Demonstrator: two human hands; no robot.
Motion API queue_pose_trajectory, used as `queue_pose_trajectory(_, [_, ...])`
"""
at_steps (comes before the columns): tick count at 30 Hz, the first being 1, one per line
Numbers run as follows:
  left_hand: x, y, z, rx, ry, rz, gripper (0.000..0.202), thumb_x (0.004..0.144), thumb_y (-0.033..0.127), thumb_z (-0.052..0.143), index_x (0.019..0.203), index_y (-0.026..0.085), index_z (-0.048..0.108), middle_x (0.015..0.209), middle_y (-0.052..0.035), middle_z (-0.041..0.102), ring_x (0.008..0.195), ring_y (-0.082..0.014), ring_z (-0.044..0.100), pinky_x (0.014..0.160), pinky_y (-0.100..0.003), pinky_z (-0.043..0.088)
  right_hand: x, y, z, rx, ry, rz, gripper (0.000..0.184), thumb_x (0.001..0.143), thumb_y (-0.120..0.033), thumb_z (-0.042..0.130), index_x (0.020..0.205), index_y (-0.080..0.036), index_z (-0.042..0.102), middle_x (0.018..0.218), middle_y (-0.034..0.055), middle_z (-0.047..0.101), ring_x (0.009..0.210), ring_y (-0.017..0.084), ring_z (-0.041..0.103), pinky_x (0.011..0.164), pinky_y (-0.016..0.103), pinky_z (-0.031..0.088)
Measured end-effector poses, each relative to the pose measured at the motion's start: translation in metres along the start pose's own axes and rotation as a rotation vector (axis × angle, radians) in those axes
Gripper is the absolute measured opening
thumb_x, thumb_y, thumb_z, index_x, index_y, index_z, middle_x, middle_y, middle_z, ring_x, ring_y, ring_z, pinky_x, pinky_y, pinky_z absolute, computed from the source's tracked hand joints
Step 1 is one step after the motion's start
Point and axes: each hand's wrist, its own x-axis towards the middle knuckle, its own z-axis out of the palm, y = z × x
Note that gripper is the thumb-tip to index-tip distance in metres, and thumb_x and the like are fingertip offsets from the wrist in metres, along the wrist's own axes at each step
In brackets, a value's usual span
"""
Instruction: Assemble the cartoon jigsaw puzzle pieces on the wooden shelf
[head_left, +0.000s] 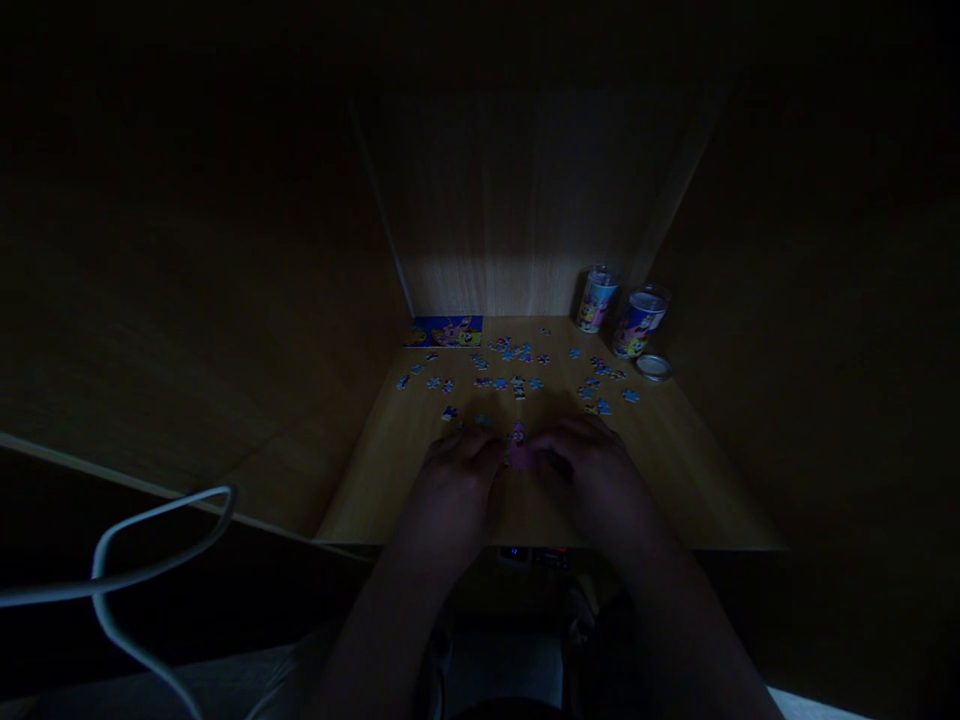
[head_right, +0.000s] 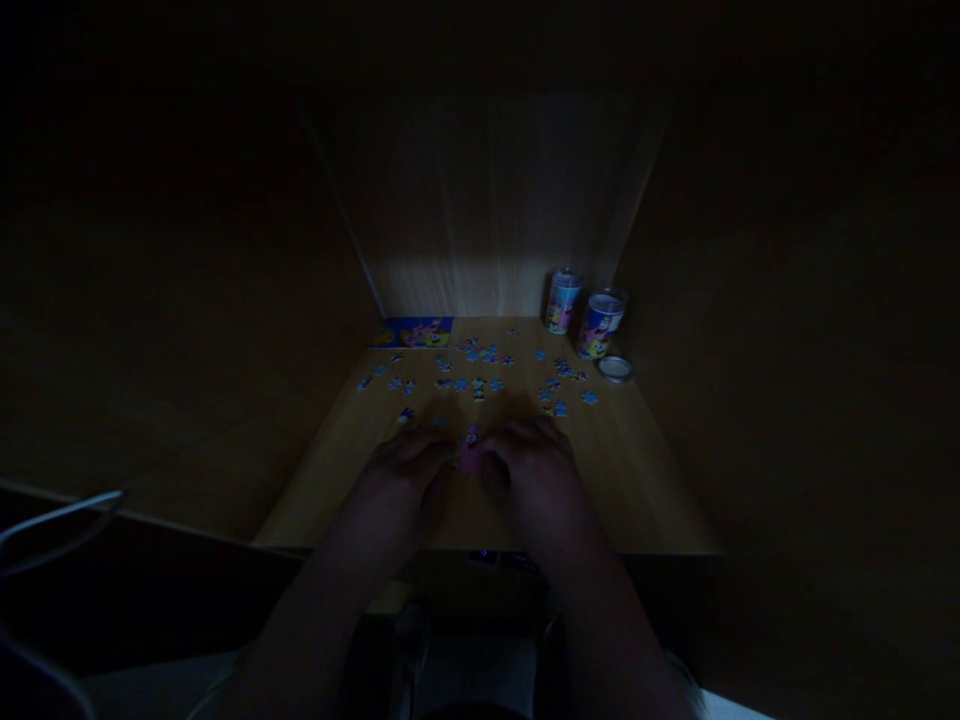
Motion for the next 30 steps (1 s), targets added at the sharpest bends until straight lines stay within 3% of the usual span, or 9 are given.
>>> queue_pose_trajectory(8, [-0.0015,-0.0045,-0.0019,-0.008,0.013,0.030,0.038,0.098,-0.001,0.062,0.128,0.019,0.075,0.129,-0.0119,0.078,0.118,-0.0321,0.073,0.108,-0.054,0.062,0.0000,0.0000,0.0003,0.002,0.008,0.014,0.019,0.098,-0.010,0.081,0.102,-0.029,0.081,0.103,0.0003,0.080,0.104,0.027,0.071,0.098,0.044,0.051])
queue_pose_trajectory(14, [-0.0056,-0.0081,0.0025,-0.021,0.062,0.004,0.056,0.088,-0.007,0.059,0.137,0.016,0.070,0.138,-0.0147,0.075,0.128,-0.0331,0.072,0.115,-0.054,0.063,-0.0004,0.0009,0.0012,0.003,0.005,0.029,0.019,0.098,-0.010,0.080,0.103,-0.029,0.081,0.104,0.0013,0.080,0.106,0.027,0.070,0.099,0.043,0.051])
queue_pose_trajectory(21, [-0.0011,-0.0040,0.0035,-0.053,0.078,0.011,0.035,0.097,-0.003,0.061,0.120,0.019,0.076,0.120,-0.0113,0.078,0.113,-0.0307,0.075,0.104,-0.053,0.066,-0.0004,0.0007,0.0003,-0.007,-0.002,0.022,0.017,0.100,-0.012,0.079,0.103,-0.029,0.081,0.105,0.0017,0.081,0.105,0.027,0.071,0.101,0.044,0.051])
queue_pose_trajectory(26, [0.0010,-0.0018,0.0014,-0.042,0.065,0.014,0.033,0.098,-0.001,0.064,0.119,0.021,0.077,0.118,-0.0097,0.078,0.111,-0.0309,0.074,0.102,-0.053,0.066,-0.0002,-0.0012,0.0002,0.047,0.014,0.045,0.020,0.105,-0.012,0.069,0.111,-0.028,0.079,0.112,0.0035,0.080,0.107,0.026,0.073,0.100,0.043,0.054])
queue_pose_trajectory(30, [-0.0002,-0.0028,0.0024,-0.039,0.097,0.021,0.034,0.096,-0.001,0.063,0.120,0.020,0.077,0.120,-0.0102,0.078,0.111,-0.0307,0.074,0.103,-0.054,0.066,-0.0010,0.0003,-0.0005,0.137,0.126,0.098,0.026,0.108,-0.012,0.057,0.122,-0.025,0.074,0.124,0.0077,0.078,0.114,0.025,0.073,0.101,0.040,0.057])
